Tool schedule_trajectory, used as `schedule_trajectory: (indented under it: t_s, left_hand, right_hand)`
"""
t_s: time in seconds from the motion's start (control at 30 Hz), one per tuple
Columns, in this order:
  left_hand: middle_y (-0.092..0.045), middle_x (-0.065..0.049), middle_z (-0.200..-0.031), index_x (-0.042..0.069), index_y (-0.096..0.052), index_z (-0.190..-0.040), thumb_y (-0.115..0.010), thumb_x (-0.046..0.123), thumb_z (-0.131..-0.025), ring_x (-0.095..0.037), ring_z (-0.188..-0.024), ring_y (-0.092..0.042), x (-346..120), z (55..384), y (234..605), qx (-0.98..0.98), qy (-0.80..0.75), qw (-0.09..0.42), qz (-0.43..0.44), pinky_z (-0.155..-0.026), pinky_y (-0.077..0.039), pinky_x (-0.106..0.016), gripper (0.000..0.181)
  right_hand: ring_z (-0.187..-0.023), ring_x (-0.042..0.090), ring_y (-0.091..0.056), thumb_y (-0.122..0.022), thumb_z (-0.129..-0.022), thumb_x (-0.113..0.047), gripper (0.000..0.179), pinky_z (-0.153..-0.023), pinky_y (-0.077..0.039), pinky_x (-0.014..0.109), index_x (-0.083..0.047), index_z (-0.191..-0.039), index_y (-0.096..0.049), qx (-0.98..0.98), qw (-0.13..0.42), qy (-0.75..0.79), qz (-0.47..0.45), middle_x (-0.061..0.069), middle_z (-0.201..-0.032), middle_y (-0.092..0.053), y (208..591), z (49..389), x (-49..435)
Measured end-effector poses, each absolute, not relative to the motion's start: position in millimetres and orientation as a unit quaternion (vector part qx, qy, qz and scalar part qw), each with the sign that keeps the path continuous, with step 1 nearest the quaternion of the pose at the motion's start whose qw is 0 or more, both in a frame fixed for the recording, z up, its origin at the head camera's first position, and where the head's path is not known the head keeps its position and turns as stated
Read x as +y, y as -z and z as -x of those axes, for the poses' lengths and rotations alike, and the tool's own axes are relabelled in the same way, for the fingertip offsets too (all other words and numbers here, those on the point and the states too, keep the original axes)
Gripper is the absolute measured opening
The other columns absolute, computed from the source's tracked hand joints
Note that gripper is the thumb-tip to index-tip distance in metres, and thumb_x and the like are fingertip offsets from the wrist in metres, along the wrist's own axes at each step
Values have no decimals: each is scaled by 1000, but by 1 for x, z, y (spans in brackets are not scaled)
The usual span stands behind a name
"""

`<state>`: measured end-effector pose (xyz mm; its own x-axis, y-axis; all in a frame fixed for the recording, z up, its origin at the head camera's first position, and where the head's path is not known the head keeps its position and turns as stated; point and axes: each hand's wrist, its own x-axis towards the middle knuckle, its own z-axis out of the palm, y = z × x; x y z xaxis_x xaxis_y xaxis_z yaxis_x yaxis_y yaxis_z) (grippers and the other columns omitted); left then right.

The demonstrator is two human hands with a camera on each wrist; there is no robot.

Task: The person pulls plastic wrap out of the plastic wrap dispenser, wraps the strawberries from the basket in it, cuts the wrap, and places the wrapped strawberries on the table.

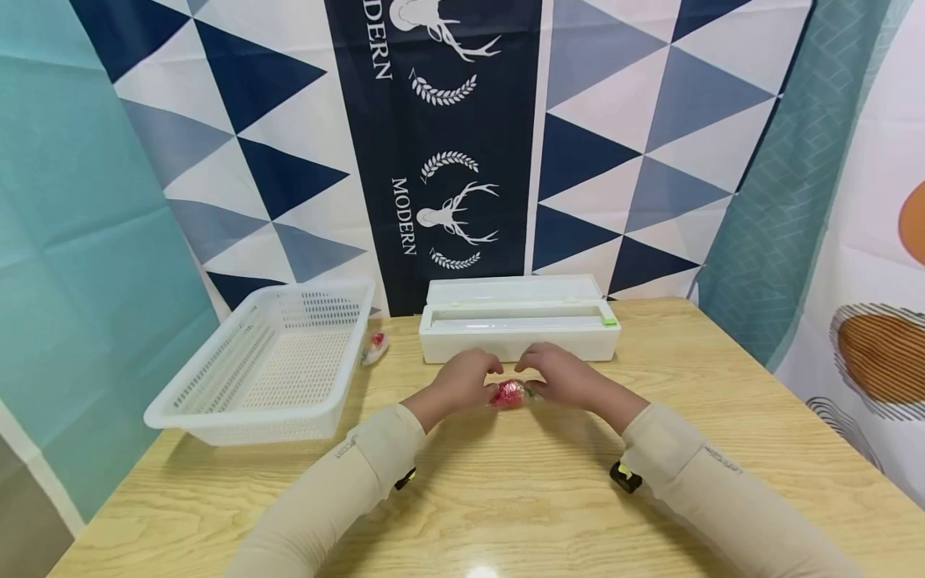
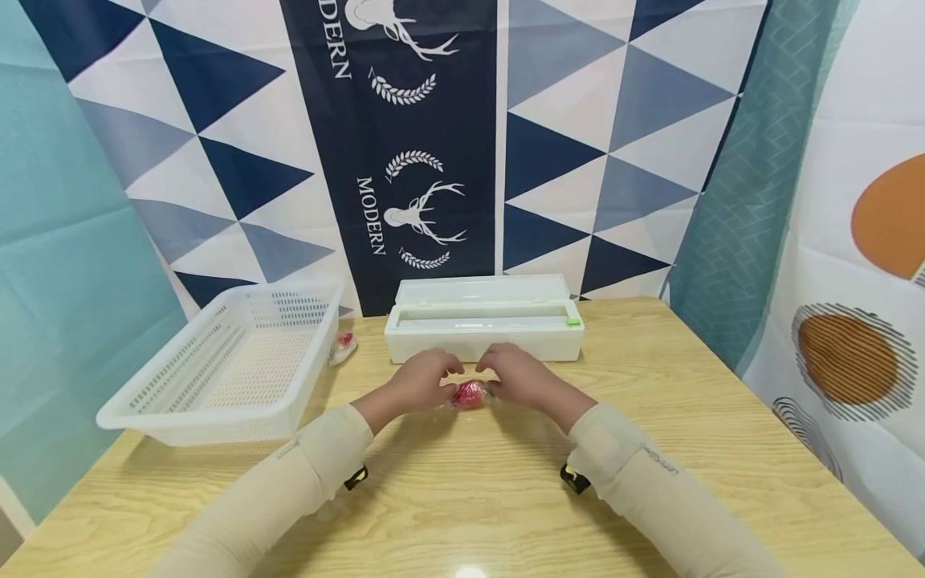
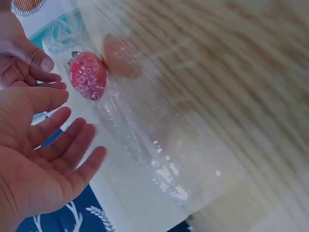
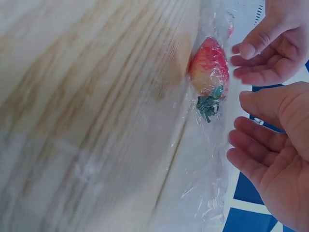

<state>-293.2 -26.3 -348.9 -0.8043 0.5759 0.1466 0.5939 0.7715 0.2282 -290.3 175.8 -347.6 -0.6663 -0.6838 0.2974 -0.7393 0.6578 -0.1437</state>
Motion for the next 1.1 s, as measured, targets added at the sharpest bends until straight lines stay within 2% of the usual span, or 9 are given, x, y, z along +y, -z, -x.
schedule_trajectory:
  t_s: [0.17,0.27,0.5,0.67,0.8,0.87,1.0,1.1]
  left_hand:
    - [-68,0,-86,10,-74,-96,-76,22,-85,-11,-75,-53,-24,289,349,-932,132,35,335,-70,-45,-23,17]
    - [-67,2,-83,10,-73,-96,-77,22,-83,-11,-71,-50,-21,290,351,-935,127,28,329,-65,-42,-22,19]
    - [-66,3,-93,9,-71,-106,-77,19,-83,-10,-81,-55,-18,298,354,-946,123,20,299,-78,-48,-23,25]
    - [-64,5,-86,10,-72,-98,-77,23,-85,-11,-78,-54,-17,307,353,-945,156,2,286,-75,-47,-23,19]
    - [-64,4,-84,11,-72,-91,-80,27,-82,-12,-78,-54,-15,315,353,-944,176,-17,279,-74,-46,-24,20]
    - [-66,2,-90,9,-71,-97,-82,26,-79,-12,-83,-55,-13,318,354,-942,179,-33,281,-77,-47,-25,27]
    - [-66,-5,-108,3,-63,-120,-86,23,-73,-14,-96,-59,-10,323,356,-939,181,-73,283,-85,-48,-24,56]
    - [-65,-6,-112,1,-59,-129,-87,24,-72,-14,-98,-59,-9,326,357,-939,176,-88,281,-86,-49,-24,67]
  right_hand:
    - [-84,24,-61,-74,-80,1,17,-76,-52,37,-3,-96,-71,-902,103,-138,-397,7,-90,-64,348,289,178]
    - [-84,22,-61,-73,-82,0,18,-76,-52,35,-4,-98,-70,-908,79,-137,-389,6,-91,-65,350,292,176]
    - [-91,26,-62,-72,-83,-2,22,-84,-52,41,-2,-104,-68,-926,41,-134,-352,9,-96,-65,353,299,173]
    - [-95,29,-62,-72,-82,-2,23,-86,-51,43,1,-105,-68,-925,34,-146,-348,11,-99,-66,352,301,174]
    - [-98,31,-61,-73,-80,1,27,-87,-51,44,3,-106,-67,-923,51,-146,-352,14,-103,-65,349,300,177]
    - [-100,31,-61,-74,-79,2,30,-88,-51,45,4,-107,-67,-924,62,-145,-349,14,-104,-65,347,299,180]
    - [-100,33,-60,-75,-79,2,31,-89,-50,46,4,-108,-66,-925,73,-154,-341,14,-106,-64,345,298,185]
    - [-99,33,-60,-75,-80,1,30,-88,-50,46,4,-108,-66,-924,77,-161,-337,14,-106,-63,344,297,188]
